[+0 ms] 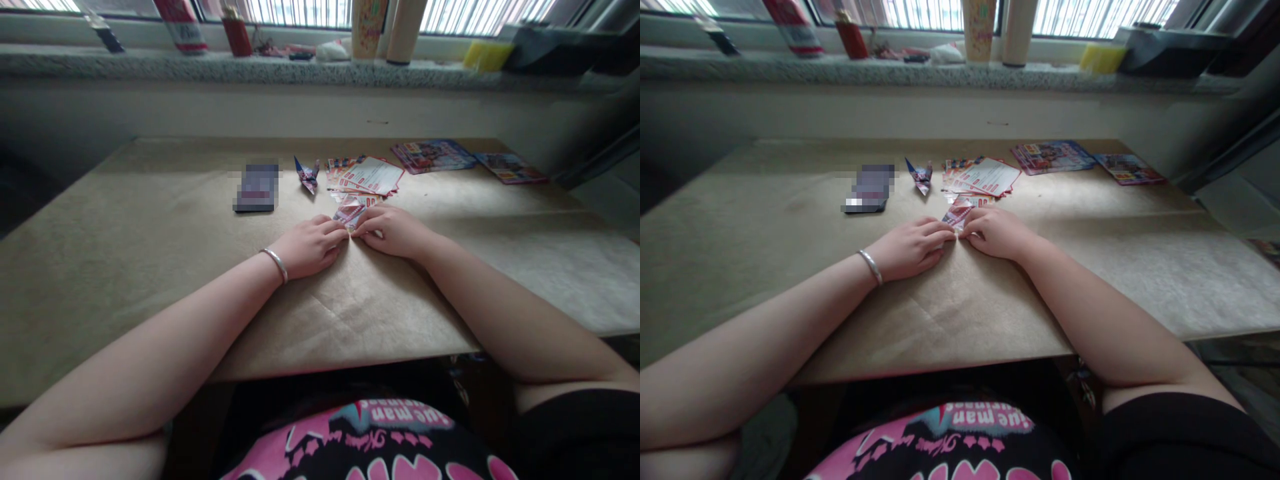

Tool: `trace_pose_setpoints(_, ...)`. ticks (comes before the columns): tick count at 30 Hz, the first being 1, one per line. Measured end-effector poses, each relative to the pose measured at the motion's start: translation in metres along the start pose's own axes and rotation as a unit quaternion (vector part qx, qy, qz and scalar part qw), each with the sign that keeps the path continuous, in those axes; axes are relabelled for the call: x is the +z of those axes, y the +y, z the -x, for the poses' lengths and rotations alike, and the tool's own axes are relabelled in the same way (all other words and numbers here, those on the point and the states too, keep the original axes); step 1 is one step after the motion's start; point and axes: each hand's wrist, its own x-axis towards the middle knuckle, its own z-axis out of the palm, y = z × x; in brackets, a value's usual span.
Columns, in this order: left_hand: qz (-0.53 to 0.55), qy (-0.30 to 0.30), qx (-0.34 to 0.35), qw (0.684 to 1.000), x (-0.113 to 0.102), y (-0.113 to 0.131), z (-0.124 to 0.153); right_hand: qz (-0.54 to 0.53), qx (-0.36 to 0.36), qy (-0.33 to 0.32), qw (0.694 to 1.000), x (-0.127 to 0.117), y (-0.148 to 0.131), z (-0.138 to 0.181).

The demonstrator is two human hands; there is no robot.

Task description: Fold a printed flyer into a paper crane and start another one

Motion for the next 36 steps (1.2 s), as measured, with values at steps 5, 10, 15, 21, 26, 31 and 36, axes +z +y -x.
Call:
trace_pose_setpoints(5,0.025,-0.009,0.013,1.0,-0.007,-0.006,0.006,0.002,0.006,-0.008,1.0,-0.003,-0.002,0.001)
trace_pose_setpoints(10,0.052,-0.041,0.023,0.998,-0.018,-0.013,0.012,-0.008,0.01,-0.006,1.0,-0.001,-0.001,0.001)
trace_pose_setpoints(15,0.053,-0.072,0.011,0.996,-0.028,-0.017,0.016,-0.013,0.011,-0.008,1.0,-0.002,-0.001,0.001)
trace_pose_setpoints(21,0.035,-0.102,-0.003,0.994,-0.039,-0.017,0.018,-0.03,0.004,-0.003,1.0,-0.002,0.001,0.002)
trace_pose_setpoints(26,0.036,-0.115,-0.006,0.993,-0.043,-0.016,0.019,-0.034,0.0,-0.001,0.999,-0.001,0.003,0.002)
trace_pose_setpoints(31,0.048,-0.103,0.001,0.994,-0.042,-0.021,0.02,-0.022,0.009,-0.008,1.0,-0.002,0.001,0.003)
trace_pose_setpoints(36,0.053,-0.09,0.013,0.994,-0.043,-0.027,0.024,0.025,0.016,-0.024,0.999,-0.005,-0.004,0.003)
